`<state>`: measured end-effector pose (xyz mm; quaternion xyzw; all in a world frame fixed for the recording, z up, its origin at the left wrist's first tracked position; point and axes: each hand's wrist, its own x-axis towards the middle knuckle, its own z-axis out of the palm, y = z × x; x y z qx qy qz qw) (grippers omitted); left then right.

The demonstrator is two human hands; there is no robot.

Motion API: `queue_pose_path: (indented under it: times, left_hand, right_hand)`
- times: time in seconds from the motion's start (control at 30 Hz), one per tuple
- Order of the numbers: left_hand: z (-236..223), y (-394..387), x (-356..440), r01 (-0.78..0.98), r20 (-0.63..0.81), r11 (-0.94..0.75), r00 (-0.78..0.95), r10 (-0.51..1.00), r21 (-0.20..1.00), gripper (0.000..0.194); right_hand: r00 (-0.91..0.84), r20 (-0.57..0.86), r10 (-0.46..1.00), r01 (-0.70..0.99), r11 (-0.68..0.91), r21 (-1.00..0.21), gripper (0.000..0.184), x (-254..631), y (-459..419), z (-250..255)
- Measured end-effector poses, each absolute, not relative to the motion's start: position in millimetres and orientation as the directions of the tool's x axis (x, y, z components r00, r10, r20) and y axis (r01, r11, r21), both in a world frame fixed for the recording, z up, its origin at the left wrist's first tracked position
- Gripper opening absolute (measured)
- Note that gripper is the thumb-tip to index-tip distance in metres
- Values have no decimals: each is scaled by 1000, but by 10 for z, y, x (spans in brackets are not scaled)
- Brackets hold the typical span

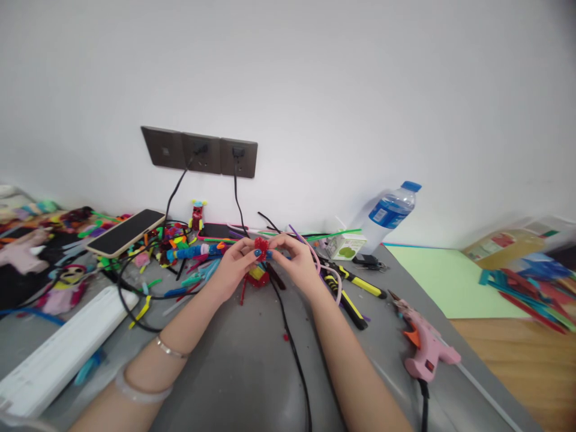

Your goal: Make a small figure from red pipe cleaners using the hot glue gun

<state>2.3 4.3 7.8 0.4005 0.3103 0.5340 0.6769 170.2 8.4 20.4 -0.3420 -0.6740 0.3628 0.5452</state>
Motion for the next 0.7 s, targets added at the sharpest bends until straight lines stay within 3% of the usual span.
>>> queue_pose_path:
  times: [0.7]
  left_hand:
    - [64, 39, 22, -469, 22, 92, 232, 973, 878, 28]
  right_hand:
    - [-169, 481, 860, 56, 496, -867, 2, 1702, 92, 188]
